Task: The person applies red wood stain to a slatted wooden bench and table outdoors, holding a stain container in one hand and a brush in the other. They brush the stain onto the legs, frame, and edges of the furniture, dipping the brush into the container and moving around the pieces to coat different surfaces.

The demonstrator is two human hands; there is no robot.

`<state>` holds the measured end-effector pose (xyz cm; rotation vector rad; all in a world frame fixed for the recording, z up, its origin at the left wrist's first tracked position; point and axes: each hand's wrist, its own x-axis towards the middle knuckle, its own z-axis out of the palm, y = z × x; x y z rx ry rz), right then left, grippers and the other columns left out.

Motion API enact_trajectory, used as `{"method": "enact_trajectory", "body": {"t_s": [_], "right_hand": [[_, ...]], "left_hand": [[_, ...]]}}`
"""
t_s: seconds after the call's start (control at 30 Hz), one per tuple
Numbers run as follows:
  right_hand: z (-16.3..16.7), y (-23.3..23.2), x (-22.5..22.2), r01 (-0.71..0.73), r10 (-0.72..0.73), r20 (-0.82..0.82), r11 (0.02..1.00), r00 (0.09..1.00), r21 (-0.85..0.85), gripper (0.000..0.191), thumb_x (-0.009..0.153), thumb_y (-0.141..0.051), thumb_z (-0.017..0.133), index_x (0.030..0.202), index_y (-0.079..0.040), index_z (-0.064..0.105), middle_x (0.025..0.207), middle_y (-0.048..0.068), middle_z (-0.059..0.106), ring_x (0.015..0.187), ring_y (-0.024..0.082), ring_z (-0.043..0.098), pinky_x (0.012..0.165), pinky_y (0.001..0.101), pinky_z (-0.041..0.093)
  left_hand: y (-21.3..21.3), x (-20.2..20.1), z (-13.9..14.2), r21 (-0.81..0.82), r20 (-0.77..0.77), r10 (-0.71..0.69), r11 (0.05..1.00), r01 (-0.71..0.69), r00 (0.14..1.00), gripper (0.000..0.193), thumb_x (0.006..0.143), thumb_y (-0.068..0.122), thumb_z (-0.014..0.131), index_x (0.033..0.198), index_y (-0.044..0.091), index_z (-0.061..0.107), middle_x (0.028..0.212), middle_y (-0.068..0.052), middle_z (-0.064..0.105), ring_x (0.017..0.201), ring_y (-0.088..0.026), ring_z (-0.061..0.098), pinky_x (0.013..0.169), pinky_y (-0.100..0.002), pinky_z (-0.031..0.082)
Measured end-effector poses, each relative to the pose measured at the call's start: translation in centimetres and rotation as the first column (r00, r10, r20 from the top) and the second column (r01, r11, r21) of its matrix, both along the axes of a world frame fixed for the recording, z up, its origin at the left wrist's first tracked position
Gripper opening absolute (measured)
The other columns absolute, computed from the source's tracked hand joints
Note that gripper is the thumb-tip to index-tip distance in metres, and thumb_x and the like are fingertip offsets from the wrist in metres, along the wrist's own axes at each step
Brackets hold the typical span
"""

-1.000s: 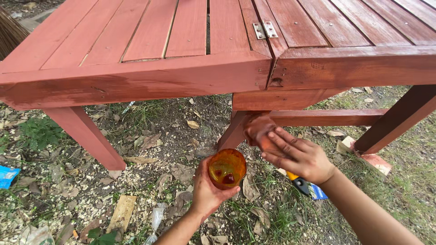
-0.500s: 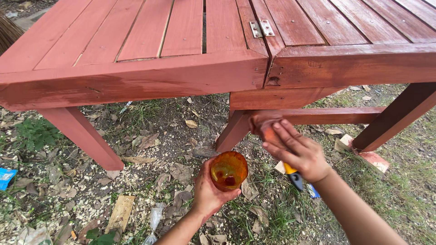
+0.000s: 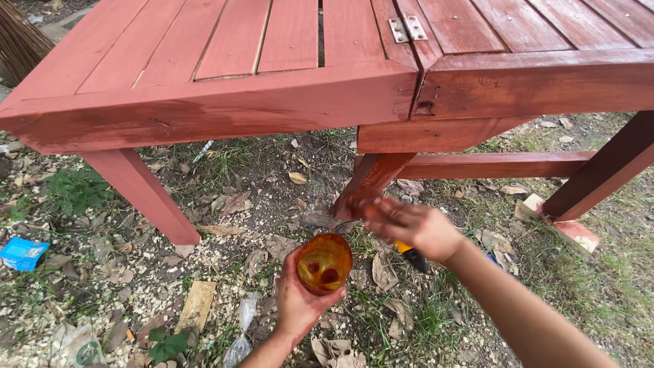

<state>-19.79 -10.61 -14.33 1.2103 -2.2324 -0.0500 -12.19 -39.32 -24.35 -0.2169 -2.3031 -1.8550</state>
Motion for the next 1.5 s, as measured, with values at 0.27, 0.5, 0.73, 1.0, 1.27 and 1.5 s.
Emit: {"method": "enact_trajectory", "body": {"t_s": [0.27,0.5,0.73,1.0,1.27,1.5], "right_hand": [[-0.1,0.1,0.2,0.021,-0.070,-0.194,0.970,0.979,-0.242,0.032,0.094,-0.023,0.069,0.126,-0.028,0.073,0.138,0.017,0.064,0.123,0.031,0.067,0.082,0.0358,0.061],[-4.4,-3.2,-2.4,0.034,-0.042,-0.041,0.984,0.998,-0.176,0.044,0.085,-0.017,0.060,0.124,-0.032,0.075,0.142,0.013,0.062,0.132,0.031,0.060,0.091,0.0362,0.059],[0.6,1.1,-0.4,-0.012,-0.042,-0.173,0.954,0.984,-0.298,0.038,0.093,-0.018,0.067,0.129,-0.030,0.070,0.143,0.015,0.062,0.127,0.030,0.066,0.094,0.0382,0.062],[-4.0,-2.9,-0.6,0.055,-0.048,0.047,0.986,0.998,-0.156,0.054,0.076,-0.012,0.067,0.126,-0.031,0.072,0.137,0.013,0.067,0.122,0.032,0.069,0.079,0.0360,0.063],[-0.5,1.8,1.4,0.103,-0.119,-0.026,0.934,0.993,-0.342,0.042,0.082,-0.014,0.074,0.122,-0.028,0.075,0.135,0.012,0.068,0.121,0.028,0.069,0.095,0.0388,0.062],[-3.7,0.4,-0.5,0.050,-0.132,-0.189,0.922,0.973,-0.385,0.032,0.086,-0.023,0.079,0.117,-0.028,0.076,0.133,0.016,0.068,0.119,0.031,0.069,0.080,0.0365,0.062]], "left_hand": [[-2.7,-1.3,0.9,-0.051,-0.014,0.069,0.996,-0.070,0.998,0.102,0.053,0.019,0.099,0.139,0.011,0.044,0.131,-0.010,0.063,0.125,-0.025,0.062,0.113,-0.042,0.048],[-3.0,-1.9,1.0,-0.136,-0.094,0.100,0.984,-0.112,0.991,0.100,0.053,0.021,0.100,0.137,0.010,0.047,0.131,-0.010,0.062,0.124,-0.026,0.064,0.111,-0.043,0.049],[-1.3,-1.5,-0.2,-0.091,-0.073,0.007,0.996,-0.014,0.997,0.104,0.055,0.025,0.101,0.141,0.011,0.042,0.131,-0.010,0.063,0.125,-0.027,0.063,0.112,-0.045,0.049],[-2.0,-0.5,0.9,-0.128,-0.046,0.088,0.987,-0.093,0.995,0.107,0.052,0.023,0.101,0.141,0.011,0.042,0.131,-0.010,0.059,0.126,-0.027,0.058,0.112,-0.046,0.041],[-4.1,-0.4,1.3,-0.206,-0.100,0.129,0.967,-0.147,0.987,0.103,0.052,0.027,0.100,0.138,0.010,0.046,0.129,-0.009,0.063,0.121,-0.026,0.063,0.110,-0.044,0.041],[-2.8,-2.7,1.4,-0.139,-0.106,0.022,0.990,-0.037,0.994,0.103,0.056,0.032,0.099,0.139,0.009,0.044,0.132,-0.009,0.061,0.125,-0.026,0.062,0.113,-0.043,0.046]]}}
